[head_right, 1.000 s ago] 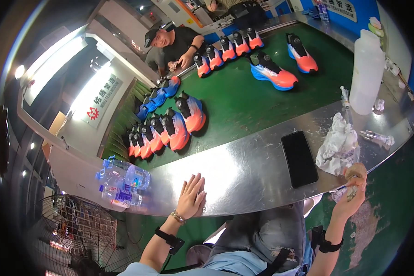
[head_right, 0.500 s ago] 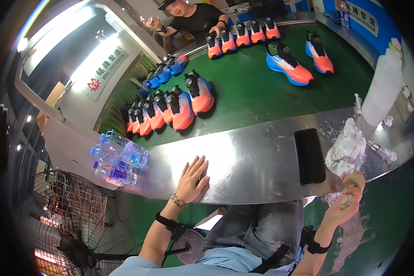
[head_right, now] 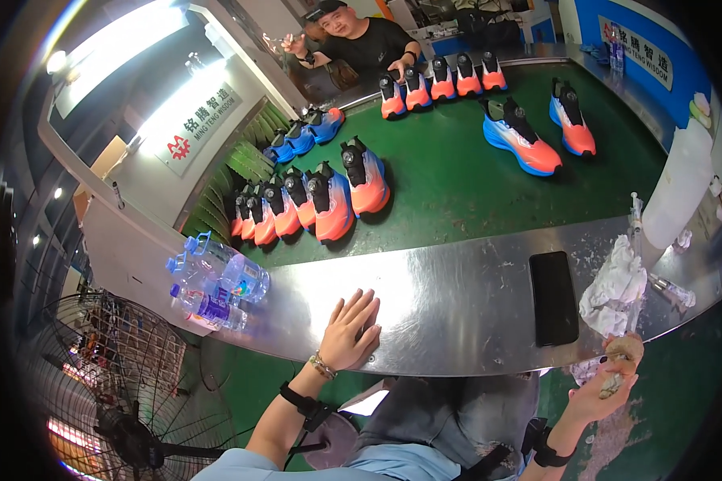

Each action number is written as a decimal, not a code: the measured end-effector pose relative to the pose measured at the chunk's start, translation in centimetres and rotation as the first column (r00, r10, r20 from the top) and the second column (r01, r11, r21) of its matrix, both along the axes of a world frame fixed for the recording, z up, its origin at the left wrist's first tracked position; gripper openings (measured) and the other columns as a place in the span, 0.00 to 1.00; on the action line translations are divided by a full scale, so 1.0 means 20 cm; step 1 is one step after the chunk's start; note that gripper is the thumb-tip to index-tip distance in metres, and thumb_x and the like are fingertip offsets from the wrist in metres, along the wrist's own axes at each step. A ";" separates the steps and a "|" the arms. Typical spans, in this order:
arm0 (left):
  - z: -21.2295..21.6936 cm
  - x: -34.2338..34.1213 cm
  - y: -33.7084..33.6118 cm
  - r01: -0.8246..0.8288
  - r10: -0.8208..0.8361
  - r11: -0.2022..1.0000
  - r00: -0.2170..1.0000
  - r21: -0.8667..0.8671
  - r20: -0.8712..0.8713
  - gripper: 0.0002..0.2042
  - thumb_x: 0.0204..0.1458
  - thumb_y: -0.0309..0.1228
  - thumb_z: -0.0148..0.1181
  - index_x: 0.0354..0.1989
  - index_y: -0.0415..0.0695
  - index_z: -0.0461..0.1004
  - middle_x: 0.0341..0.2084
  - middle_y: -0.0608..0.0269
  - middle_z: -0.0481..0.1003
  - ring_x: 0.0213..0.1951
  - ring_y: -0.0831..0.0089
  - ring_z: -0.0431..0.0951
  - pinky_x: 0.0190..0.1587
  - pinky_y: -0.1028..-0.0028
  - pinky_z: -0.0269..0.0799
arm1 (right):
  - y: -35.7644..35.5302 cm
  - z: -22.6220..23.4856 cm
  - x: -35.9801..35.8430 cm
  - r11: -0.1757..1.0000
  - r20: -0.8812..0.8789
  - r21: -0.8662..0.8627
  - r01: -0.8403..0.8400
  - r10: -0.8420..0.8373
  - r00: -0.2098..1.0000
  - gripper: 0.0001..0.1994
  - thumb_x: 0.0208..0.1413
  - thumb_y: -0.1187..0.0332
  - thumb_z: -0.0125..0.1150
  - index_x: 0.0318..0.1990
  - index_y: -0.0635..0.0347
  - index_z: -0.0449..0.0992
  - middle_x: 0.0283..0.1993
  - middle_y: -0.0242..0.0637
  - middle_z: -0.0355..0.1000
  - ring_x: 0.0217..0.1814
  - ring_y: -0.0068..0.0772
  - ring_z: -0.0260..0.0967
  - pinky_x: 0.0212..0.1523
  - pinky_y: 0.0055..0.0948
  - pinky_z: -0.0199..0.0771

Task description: Applying liquid adhesive or sealant to the seams of sneakers using a syringe.

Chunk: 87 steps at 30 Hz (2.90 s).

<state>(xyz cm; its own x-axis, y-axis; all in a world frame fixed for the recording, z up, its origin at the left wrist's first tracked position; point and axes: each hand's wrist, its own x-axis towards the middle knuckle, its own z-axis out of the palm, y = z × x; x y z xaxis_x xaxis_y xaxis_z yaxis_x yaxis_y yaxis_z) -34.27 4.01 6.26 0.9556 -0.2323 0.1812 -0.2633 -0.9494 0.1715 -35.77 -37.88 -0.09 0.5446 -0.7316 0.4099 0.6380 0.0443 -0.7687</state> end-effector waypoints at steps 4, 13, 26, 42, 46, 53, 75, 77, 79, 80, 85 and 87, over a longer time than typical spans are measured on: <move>0.02 0.00 -0.01 0.000 0.000 1.000 1.000 -0.004 -0.004 0.24 0.51 0.39 0.49 0.58 0.47 0.60 0.59 0.58 0.57 0.63 0.62 0.52 0.62 0.58 0.43 | -0.08 -0.15 0.00 0.990 0.010 -0.139 -0.013 0.015 1.000 0.11 0.59 0.66 0.36 0.34 0.64 0.63 0.35 0.40 0.61 0.37 0.35 0.59 0.44 0.34 0.60; 0.10 0.14 -0.06 0.077 -0.081 0.992 0.996 -0.102 -0.040 0.26 0.48 0.35 0.56 0.57 0.47 0.60 0.56 0.57 0.62 0.59 0.60 0.59 0.58 0.61 0.55 | -0.07 -0.14 -0.03 0.695 -0.034 -0.637 0.333 -0.457 0.889 0.10 0.54 0.78 0.48 0.44 0.68 0.62 0.38 0.44 0.63 0.41 0.41 0.63 0.46 0.39 0.65; -0.04 1.26 -0.80 -0.514 -0.291 0.299 0.754 -0.804 -0.590 0.23 0.56 0.34 0.46 0.57 0.35 0.54 0.51 0.50 0.66 0.52 0.66 0.68 0.53 0.72 0.64 | -0.16 -0.07 -0.08 0.978 0.056 -0.188 -0.095 0.107 0.993 0.17 0.58 0.64 0.23 0.33 0.65 0.61 0.48 0.55 0.58 0.36 0.50 0.61 0.40 0.46 0.69; 0.42 0.70 0.04 -0.359 -0.209 0.004 0.913 -0.933 -0.352 0.18 0.58 0.34 0.42 0.53 0.37 0.60 0.50 0.52 0.67 0.51 0.63 0.69 0.54 0.67 0.64 | -0.08 0.23 0.06 0.865 -0.078 -0.502 -0.021 -0.020 0.997 0.16 0.57 0.62 0.34 0.25 0.64 0.63 0.42 0.55 0.63 0.40 0.48 0.63 0.42 0.41 0.64; 0.83 0.18 0.38 -0.210 0.291 0.089 0.941 -0.974 -0.176 0.13 0.55 0.30 0.46 0.47 0.38 0.66 0.39 0.57 0.73 0.45 0.66 0.73 0.49 0.70 0.69 | 0.00 0.41 0.13 0.675 0.015 -0.718 0.170 -0.229 0.973 0.18 0.59 0.61 0.38 0.24 0.63 0.68 0.34 0.51 0.67 0.35 0.48 0.65 0.34 0.39 0.67; 1.17 -0.46 0.80 -0.002 0.653 0.105 0.754 -0.994 0.068 0.12 0.53 0.26 0.46 0.46 0.39 0.67 0.38 0.56 0.73 0.42 0.69 0.75 0.46 0.72 0.71 | 0.17 0.34 0.34 0.708 0.185 -0.646 0.285 -0.218 0.958 0.19 0.61 0.62 0.34 0.28 0.65 0.69 0.32 0.51 0.68 0.31 0.46 0.66 0.30 0.36 0.68; 2.38 -0.19 1.96 -0.797 0.566 0.436 -0.118 -0.418 0.816 0.27 0.41 0.32 0.58 0.54 0.51 0.61 0.40 0.57 0.74 0.42 0.60 0.75 0.46 0.65 0.69 | 0.06 0.31 0.60 0.478 0.306 -0.707 0.521 -0.457 0.835 0.16 0.60 0.66 0.33 0.30 0.68 0.66 0.38 0.52 0.66 0.38 0.46 0.65 0.41 0.39 0.65; 2.47 -0.26 2.05 -0.900 0.493 0.339 -0.079 -0.275 0.867 0.25 0.42 0.31 0.56 0.53 0.54 0.64 0.41 0.54 0.73 0.43 0.57 0.74 0.46 0.64 0.69 | 0.10 0.30 0.65 0.459 0.310 -0.710 0.534 -0.477 0.823 0.15 0.60 0.66 0.33 0.30 0.68 0.65 0.38 0.52 0.66 0.38 0.47 0.64 0.42 0.39 0.64; 2.53 -0.29 2.07 -0.941 0.500 0.271 -0.042 -0.202 0.865 0.25 0.43 0.32 0.56 0.54 0.56 0.64 0.42 0.51 0.72 0.45 0.56 0.72 0.47 0.63 0.68 | 0.14 0.30 0.68 0.440 0.313 -0.719 0.537 -0.484 0.817 0.15 0.59 0.67 0.33 0.30 0.68 0.65 0.39 0.52 0.66 0.39 0.47 0.64 0.43 0.40 0.64; 2.54 -0.30 2.06 -0.957 0.515 0.226 -0.042 -0.183 0.856 0.25 0.43 0.32 0.56 0.54 0.55 0.64 0.41 0.51 0.72 0.46 0.56 0.71 0.49 0.63 0.67 | 0.16 0.29 0.70 0.433 0.313 -0.726 0.535 -0.484 0.817 0.15 0.59 0.67 0.33 0.30 0.68 0.65 0.39 0.52 0.66 0.39 0.47 0.64 0.43 0.40 0.64; 2.63 -0.34 2.24 -0.984 0.610 0.127 -0.020 -0.122 0.792 0.26 0.47 0.40 0.54 0.57 0.56 0.61 0.46 0.47 0.69 0.51 0.55 0.67 0.53 0.63 0.62 | 0.31 0.25 0.76 0.407 0.304 -0.751 0.520 -0.485 0.820 0.14 0.59 0.68 0.32 0.31 0.69 0.64 0.40 0.53 0.65 0.41 0.47 0.64 0.46 0.40 0.63; 2.67 -0.34 2.36 -0.989 0.592 0.136 0.039 -0.052 0.805 0.26 0.47 0.43 0.54 0.57 0.56 0.61 0.46 0.46 0.69 0.51 0.55 0.66 0.54 0.64 0.62 | 0.35 0.23 0.75 0.387 0.300 -0.762 0.519 -0.499 0.813 0.14 0.59 0.68 0.32 0.31 0.69 0.64 0.41 0.53 0.65 0.42 0.47 0.64 0.47 0.41 0.63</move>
<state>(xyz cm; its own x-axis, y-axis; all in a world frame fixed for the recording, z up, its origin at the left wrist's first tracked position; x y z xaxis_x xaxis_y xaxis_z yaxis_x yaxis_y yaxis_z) -40.99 51.21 59.69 0.2418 0.3902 0.8884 0.9049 -0.4213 -0.0613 -20.86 -30.79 4.58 0.1712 -0.2375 0.9562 0.3383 -0.8973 -0.2834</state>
